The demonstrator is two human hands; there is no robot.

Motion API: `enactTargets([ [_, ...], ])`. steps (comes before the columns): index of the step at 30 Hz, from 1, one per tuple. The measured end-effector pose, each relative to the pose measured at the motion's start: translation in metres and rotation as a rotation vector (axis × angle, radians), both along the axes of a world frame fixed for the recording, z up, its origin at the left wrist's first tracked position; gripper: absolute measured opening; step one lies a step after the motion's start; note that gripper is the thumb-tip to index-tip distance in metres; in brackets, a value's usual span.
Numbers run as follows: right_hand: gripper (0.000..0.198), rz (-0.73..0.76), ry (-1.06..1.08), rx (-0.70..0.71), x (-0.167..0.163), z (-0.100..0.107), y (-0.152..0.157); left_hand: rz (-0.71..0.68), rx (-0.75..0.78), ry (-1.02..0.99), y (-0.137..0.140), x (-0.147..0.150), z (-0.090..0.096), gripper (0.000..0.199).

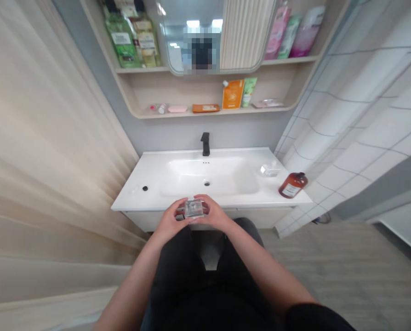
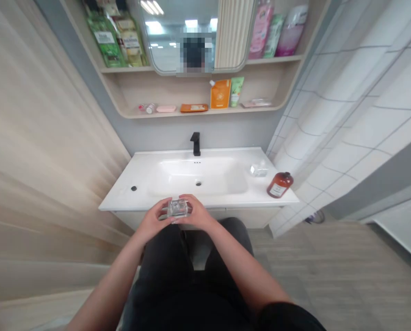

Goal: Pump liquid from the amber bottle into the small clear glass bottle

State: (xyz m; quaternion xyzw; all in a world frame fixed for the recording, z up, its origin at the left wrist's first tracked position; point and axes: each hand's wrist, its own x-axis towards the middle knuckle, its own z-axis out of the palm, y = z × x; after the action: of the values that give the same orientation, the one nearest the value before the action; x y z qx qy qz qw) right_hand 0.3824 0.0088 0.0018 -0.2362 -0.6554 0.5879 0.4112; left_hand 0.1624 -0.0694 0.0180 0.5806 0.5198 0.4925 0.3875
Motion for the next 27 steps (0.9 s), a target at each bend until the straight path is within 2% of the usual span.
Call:
enactTargets([
  [5,0.101,0.044,-0.029,-0.005,-0.015,-0.004,-0.003,0.102,0.024,0.001,-0.002,-0.014,-0.002,0.069],
  [8,0.105,-0.001,-0.091,0.0,-0.006,-0.011,-0.004,0.279,0.037,0.053,0.0,-0.028,-0.006,0.067],
  [13,0.074,-0.159,-0.174,-0.008,0.051,-0.029,-0.004,0.684,0.012,0.134,0.006,-0.067,-0.016,0.072],
  [17,0.054,-0.384,-0.213,-0.017,0.12,-0.031,-0.001,0.887,-0.016,0.242,0.012,-0.11,-0.024,0.077],
  [21,0.053,-0.645,-0.295,0.007,0.191,-0.03,0.004,0.977,-0.049,0.324,0.02,-0.142,-0.03,0.081],
  [27,0.053,-1.308,-0.31,0.139,0.272,-0.027,0.014,1.037,-0.05,0.387,0.028,-0.154,-0.035,0.077],
])
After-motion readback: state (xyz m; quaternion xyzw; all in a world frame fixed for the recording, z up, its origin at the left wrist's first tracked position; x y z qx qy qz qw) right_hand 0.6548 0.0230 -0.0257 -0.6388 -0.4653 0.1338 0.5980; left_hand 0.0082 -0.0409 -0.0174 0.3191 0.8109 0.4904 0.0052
